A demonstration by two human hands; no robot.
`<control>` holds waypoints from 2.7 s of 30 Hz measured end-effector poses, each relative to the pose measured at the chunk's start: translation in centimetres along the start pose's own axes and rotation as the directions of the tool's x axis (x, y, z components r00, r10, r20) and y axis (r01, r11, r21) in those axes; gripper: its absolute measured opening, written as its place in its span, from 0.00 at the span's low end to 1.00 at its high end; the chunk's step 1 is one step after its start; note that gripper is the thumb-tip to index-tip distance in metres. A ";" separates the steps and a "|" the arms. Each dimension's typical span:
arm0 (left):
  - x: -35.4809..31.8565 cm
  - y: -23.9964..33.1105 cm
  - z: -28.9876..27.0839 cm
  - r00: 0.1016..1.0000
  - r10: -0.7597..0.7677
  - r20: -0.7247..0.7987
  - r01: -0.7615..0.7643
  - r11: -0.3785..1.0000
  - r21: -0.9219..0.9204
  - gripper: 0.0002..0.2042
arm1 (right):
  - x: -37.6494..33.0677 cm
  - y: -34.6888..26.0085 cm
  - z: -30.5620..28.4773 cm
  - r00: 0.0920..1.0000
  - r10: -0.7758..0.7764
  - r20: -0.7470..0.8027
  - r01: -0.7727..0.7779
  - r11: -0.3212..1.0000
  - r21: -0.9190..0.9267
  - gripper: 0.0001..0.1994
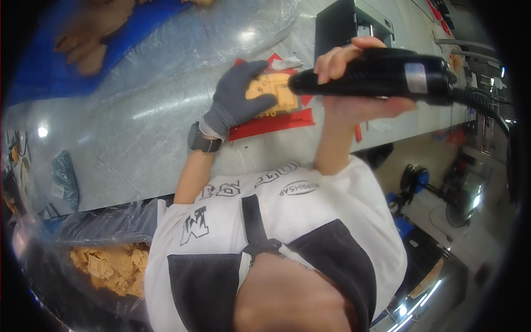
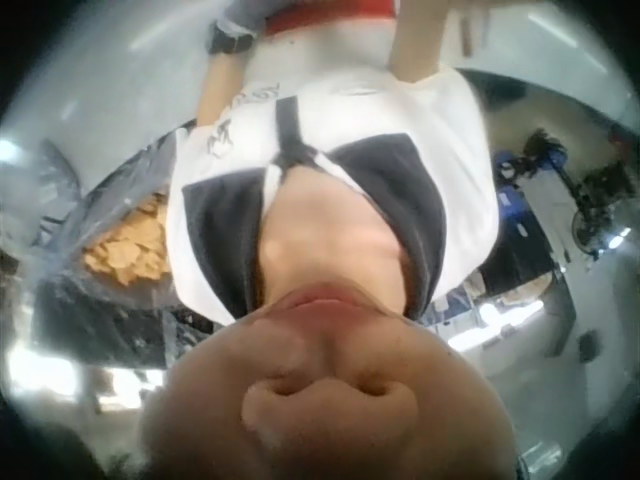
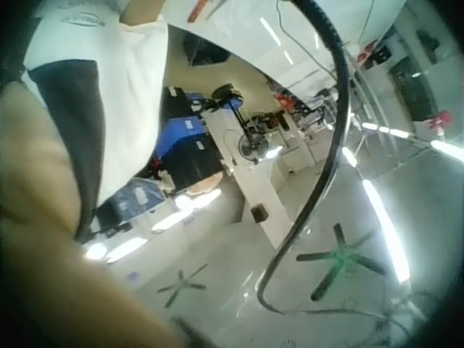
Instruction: Cleaning and inspecting small plastic toy components using a hand-held air tool.
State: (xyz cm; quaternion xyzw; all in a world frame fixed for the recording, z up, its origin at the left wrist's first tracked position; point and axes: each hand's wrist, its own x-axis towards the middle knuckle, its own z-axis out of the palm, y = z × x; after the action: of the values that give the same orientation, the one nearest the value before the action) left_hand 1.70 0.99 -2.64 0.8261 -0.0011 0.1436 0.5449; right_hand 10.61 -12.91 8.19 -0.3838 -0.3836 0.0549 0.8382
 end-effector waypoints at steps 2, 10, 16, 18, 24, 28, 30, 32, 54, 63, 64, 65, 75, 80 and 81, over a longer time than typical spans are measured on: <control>0.2 0.0 0.2 1.000 0.007 0.001 -0.007 1.000 0.021 0.29 | 0.3 0.8 0.3 0.997 0.080 -0.014 -0.081 0.996 -0.024 0.49; 0.2 -0.1 -0.3 0.999 -0.004 0.045 0.003 1.000 0.026 0.28 | 1.0 1.9 2.3 0.974 0.204 -0.102 -0.225 0.929 -0.294 0.46; 0.2 -0.2 -0.4 0.999 0.027 0.018 -0.028 0.998 0.057 0.27 | 0.9 2.9 2.6 0.969 0.220 -0.111 -0.245 0.905 -0.348 0.46; 0.1 -0.3 -0.4 0.999 0.029 0.021 -0.030 0.998 0.049 0.27 | 0.9 3.0 2.6 0.968 0.228 -0.103 -0.250 0.899 -0.360 0.46; 0.2 -0.1 -0.5 0.999 0.044 0.026 -0.046 0.998 0.052 0.26 | 1.1 3.2 2.6 0.970 0.226 -0.093 -0.244 0.898 -0.366 0.45; 0.2 -0.1 -0.5 0.999 0.027 0.037 -0.030 0.998 0.055 0.27 | 1.0 3.0 2.7 0.968 0.225 -0.115 -0.251 0.902 -0.352 0.45; 0.2 -0.3 -0.4 0.999 0.037 0.026 -0.039 0.998 0.054 0.27 | 1.0 3.0 2.8 0.967 0.227 -0.120 -0.255 0.902 -0.349 0.46; 0.1 -0.4 -0.3 0.999 0.047 0.015 -0.048 0.997 0.053 0.28 | 1.0 3.0 2.8 0.968 0.220 -0.120 -0.250 0.896 -0.367 0.46; 0.1 0.6 -0.8 0.998 0.054 0.039 -0.055 0.998 0.029 0.22 | 0.2 3.9 3.5 0.951 0.269 -0.152 -0.306 0.891 -0.335 0.44; 0.5 0.3 -1.2 0.996 0.071 0.047 -0.074 0.996 0.054 0.25 | 0.3 4.7 2.7 0.946 0.305 -0.112 -0.324 0.903 -0.281 0.44; 0.5 0.3 -1.1 0.996 0.077 0.050 -0.080 0.995 0.061 0.25 | -0.3 4.2 2.8 0.936 0.320 -0.146 -0.348 0.902 -0.255 0.43; 0.7 0.4 -1.0 0.994 0.097 0.040 -0.100 0.992 0.072 0.25 | -0.3 4.3 2.9 0.932 0.318 -0.173 -0.351 0.910 -0.220 0.43; -1.0 3.4 -1.1 0.973 -0.227 0.035 0.205 0.928 0.310 0.27 | -2.8 -3.5 -4.0 0.767 0.005 -0.641 -0.114 0.985 -0.129 0.36; -2.0 4.0 -3.5 0.979 -0.194 0.060 0.196 0.825 -0.530 0.31 | -2.6 -5.9 -4.1 0.778 -0.062 -0.625 -0.015 0.993 -0.116 0.36; -3.4 4.8 -6.0 0.986 -0.160 0.040 0.131 0.613 -0.779 0.31 | -2.3 -6.3 -3.8 0.762 -0.090 -0.641 -0.001 0.990 -0.140 0.36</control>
State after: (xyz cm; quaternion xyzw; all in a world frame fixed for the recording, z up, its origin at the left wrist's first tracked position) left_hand -3.73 3.87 3.09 0.5037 0.0128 0.0982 0.8582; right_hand 10.33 -20.54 9.55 -0.4243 -0.0834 -0.1259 0.8928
